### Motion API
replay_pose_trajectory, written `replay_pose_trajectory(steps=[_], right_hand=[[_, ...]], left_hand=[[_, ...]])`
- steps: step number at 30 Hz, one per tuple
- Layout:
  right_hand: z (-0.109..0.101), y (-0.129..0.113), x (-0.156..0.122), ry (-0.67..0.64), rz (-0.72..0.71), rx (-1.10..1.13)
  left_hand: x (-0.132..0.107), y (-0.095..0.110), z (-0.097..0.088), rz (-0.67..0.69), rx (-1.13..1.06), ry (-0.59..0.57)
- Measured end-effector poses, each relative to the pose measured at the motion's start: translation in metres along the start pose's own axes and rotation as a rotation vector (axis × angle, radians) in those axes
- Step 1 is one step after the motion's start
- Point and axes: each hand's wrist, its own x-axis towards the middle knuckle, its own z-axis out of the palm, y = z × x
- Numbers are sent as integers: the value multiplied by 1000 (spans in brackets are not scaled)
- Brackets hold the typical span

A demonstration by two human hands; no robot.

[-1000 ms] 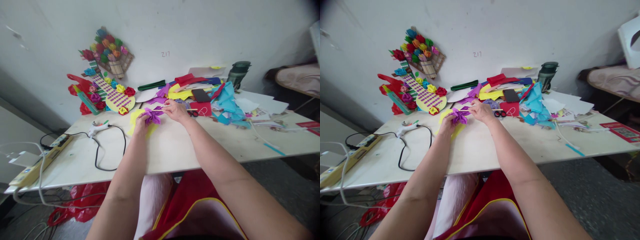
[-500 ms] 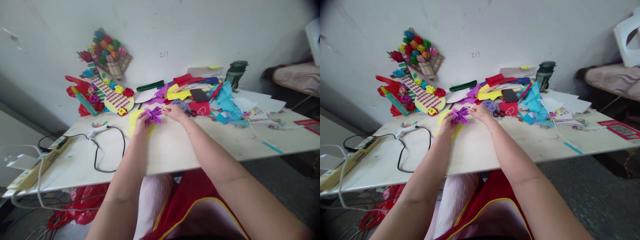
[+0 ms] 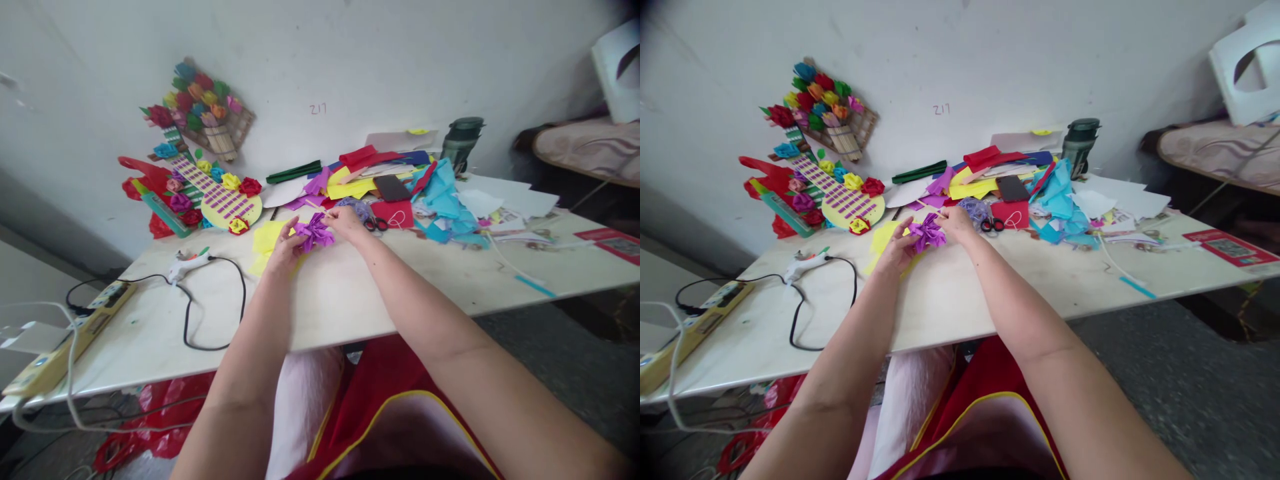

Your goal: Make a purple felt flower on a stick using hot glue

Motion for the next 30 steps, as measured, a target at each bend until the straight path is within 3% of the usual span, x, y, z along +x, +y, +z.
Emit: replay_pose_trajectory(steps=[7,11,23,30], right_hand=[[-6,-3,-1,4,-94,-14],[-7,-7,-4,-52,-149,-20],[-1,-6,-8,-178,-264,-31],[-3,-10,-10,-211,-327,-51]], left_hand=[[-4,4,1,-84,74,-123],[2,4,-3,-99,19,-36],[5,0,-3,-37,229,136],[6,1,-7,54,327,101]])
